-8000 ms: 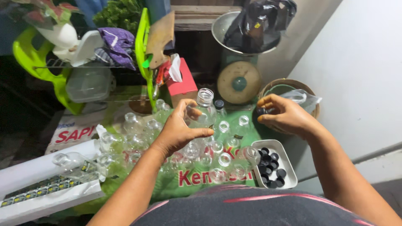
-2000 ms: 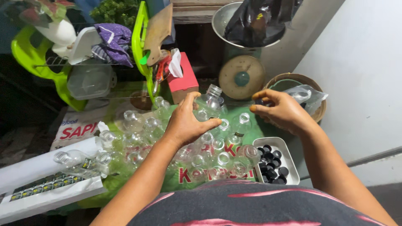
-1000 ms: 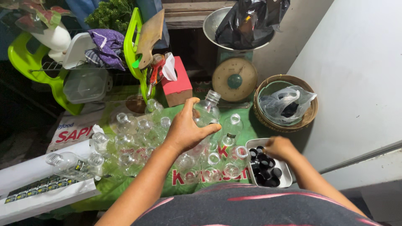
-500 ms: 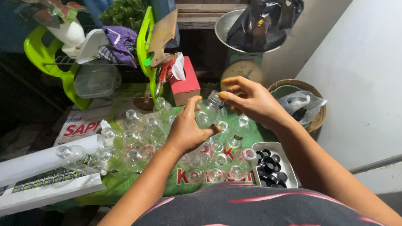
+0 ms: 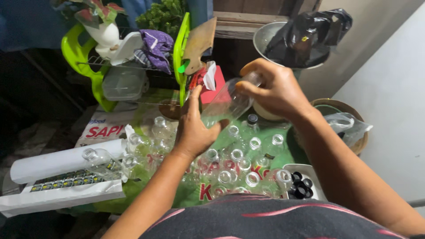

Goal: The person repeatedly picks up clear plastic bottles and black caps, then screws the caps onto the bottles. The person also handles a white roll of labels and places it on a green dish rack. The workspace is a cluttered table with many empty bottles and caps.

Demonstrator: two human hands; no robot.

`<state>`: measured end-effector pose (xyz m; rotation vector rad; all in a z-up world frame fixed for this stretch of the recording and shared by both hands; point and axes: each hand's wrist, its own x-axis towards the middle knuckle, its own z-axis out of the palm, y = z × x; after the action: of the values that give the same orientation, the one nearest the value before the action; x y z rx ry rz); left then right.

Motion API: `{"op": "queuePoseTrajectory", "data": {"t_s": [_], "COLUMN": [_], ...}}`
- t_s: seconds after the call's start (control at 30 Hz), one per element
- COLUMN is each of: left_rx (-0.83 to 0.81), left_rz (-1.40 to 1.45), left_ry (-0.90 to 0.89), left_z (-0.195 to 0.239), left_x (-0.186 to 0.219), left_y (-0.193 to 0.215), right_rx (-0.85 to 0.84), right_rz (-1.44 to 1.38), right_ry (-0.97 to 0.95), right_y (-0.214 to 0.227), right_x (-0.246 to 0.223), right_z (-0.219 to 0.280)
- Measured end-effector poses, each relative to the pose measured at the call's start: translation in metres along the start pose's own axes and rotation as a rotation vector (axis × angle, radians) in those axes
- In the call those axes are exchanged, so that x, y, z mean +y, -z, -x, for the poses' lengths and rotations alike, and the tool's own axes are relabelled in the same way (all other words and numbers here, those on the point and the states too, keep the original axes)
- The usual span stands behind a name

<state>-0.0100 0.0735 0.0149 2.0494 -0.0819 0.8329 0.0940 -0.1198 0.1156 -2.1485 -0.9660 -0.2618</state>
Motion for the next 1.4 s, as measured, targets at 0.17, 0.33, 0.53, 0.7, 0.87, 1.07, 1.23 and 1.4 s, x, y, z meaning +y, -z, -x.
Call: {"op": "queuePoseTrajectory", "data": {"t_s": [0.17,0.33,0.53,0.7,0.87,1.07,1.23,1.4], "left_rx": [0.044,0.033,-0.045,-0.086,-0.145,-0.101,-0.127,-0.13], "left_rz": [-0.023,0.003,-0.02,-0.049,-0.049,-0.05,-0.052,-0.055], "left_ry": [0.079,0.145,0.252,0.295,0.374,0.253,0.297,0.295], "left_z": [0.005,0.011,0.015,0.016,0.012,0.014,0.014,0.012], "left_x": [-0.035,-0.055,-0.06,-0.055,-0.059,-0.069,-0.071,-0.068], "left_y": [0.012,0.018,0.029,0.032,0.037,0.034,0.029,0.023], "right_rx": [0.082,0.026,-0.184,-0.283,-0.41,-0.51,-0.528,-0.483], "right_rz": [0.057,0.14,0.25,0.248,0.345,0.383,0.348,0.335], "right_ry": [0.021,-0.001,-0.112,-0.132,-0.21,-0.262,-0.209,-0.218], "right_y": [-0.026,-0.092,-0.156,-0.189,-0.205,-0.213,-0.207,-0.178], "right_x": [0.023,0.063,0.104,0.124,0.135,0.145,0.151,0.142], "right_z": [-0.017,-0.02,-0.012,-0.009,-0.006,-0.004,-0.002,-0.006]}}
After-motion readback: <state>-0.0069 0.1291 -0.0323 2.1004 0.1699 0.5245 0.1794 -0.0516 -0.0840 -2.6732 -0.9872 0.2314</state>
